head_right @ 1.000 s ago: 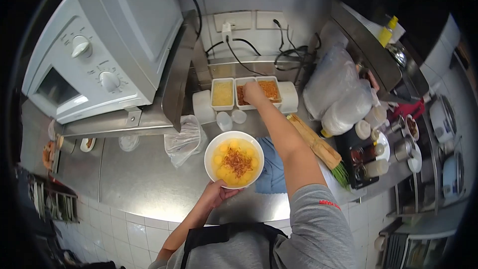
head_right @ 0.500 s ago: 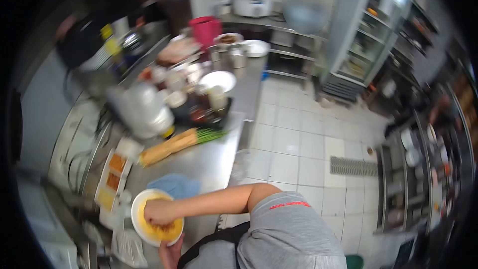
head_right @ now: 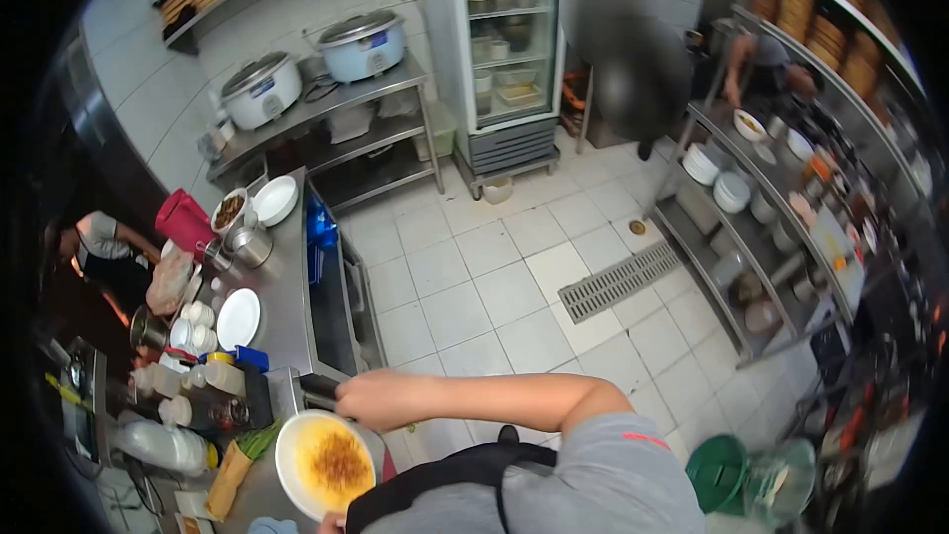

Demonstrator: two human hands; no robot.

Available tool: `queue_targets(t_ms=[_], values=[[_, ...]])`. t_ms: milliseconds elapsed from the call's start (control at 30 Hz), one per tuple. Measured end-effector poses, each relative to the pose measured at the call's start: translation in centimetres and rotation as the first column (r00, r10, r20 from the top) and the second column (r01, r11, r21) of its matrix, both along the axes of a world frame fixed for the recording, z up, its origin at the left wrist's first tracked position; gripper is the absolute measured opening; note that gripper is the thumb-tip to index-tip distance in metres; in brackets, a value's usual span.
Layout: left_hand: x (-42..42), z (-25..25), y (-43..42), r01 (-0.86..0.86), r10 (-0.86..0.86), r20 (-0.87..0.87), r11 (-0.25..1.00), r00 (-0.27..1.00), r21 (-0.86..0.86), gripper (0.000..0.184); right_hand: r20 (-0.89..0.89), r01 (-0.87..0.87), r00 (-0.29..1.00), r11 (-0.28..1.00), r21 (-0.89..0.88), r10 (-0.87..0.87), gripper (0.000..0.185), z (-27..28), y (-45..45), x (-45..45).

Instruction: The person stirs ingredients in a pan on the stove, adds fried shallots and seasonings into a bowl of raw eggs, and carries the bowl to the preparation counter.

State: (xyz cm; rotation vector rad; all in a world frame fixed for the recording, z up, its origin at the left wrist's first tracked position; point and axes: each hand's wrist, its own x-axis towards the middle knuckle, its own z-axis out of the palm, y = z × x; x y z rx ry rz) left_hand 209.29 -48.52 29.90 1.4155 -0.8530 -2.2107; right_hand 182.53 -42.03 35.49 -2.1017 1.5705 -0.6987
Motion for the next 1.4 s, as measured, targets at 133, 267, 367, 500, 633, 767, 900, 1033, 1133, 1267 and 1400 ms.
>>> queue_targets(t_ms=[133, 267, 367, 500, 633, 767, 900, 1033, 1133, 1267, 1400], values=[[-9.3, 0.2, 0.7, 0.102, -0.101, -0.02, 0.989, 0.995, 0.103, 0.031, -0.379, 0.144, 0.926, 0.935, 0.324, -0.011, 0.027, 7.3, 4.8, -8.2], [-20.6, -3.3, -1.6, 0.319, -0.28, -0.268, 0.941, 0.922, 0.115, 0.054, -0.366, 0.103, 0.93, 0.983, 0.152, -0.041, 0.033, 14.9, 6.8, -12.6], [-29.4, -1.2, -2.4, 0.557, -0.559, 0.004, 0.827, 0.829, -0.075, 0.052, -0.477, 0.158, 0.867, 0.987, -0.007, -0.142, 0.019, 18.4, 8.5, -16.8], [-41.3, -6.3, -4.8, 0.609, -0.61, -0.037, 0.792, 0.792, -0.038, 0.045, -0.588, 0.385, 0.768, 0.916, 0.107, -0.254, 0.013, 20.6, 9.1, -25.9], [-53.7, -10.2, -5.0, 0.635, -0.619, -0.165, 0.77, 0.768, 0.067, 0.04, -0.643, 0.599, 0.682, 0.771, 0.218, -0.348, 0.026, 21.0, 9.5, -35.7], [-66.0, -9.4, -3.0, 0.705, -0.684, -0.187, 0.703, 0.705, 0.091, 0.042, -0.806, 0.873, 0.328, 0.484, 0.059, -0.493, 0.036, 19.9, 11.4, -43.7], [-80.0, -8.9, 0.8, 0.809, -0.787, -0.193, 0.584, 0.586, 0.073, 0.044, -0.725, 0.917, 0.383, 0.328, 0.226, -0.572, 0.022, 14.1, 17.1, -54.1], [-91.6, -9.4, 4.0, 0.84, -0.813, -0.216, 0.533, 0.541, 0.097, 0.051, -0.363, 0.681, 0.698, 0.414, 0.605, -0.618, 0.028, 10.1, 27.0, -66.2], [-98.3, -9.7, 7.5, 0.857, -0.811, -0.279, 0.501, 0.513, 0.122, 0.051, -0.231, 0.748, 0.597, 0.43, 0.505, -0.768, 0.034, 4.2, 32.6, -73.2], [-108.5, -9.4, 10.6, 0.905, -0.871, -0.247, 0.414, 0.424, 0.096, 0.05, -0.051, 0.787, 0.399, 0.314, 0.531, -0.916, 0.053, -5.6, 36.3, -85.1], [-118.5, -8.8, 14.2, 0.953, -0.931, -0.21, 0.304, 0.299, 0.013, 0.047, 0.291, 0.722, -0.037, 0.176, 0.669, -0.956, 0.076, -9.2, 36.8, -93.2]])
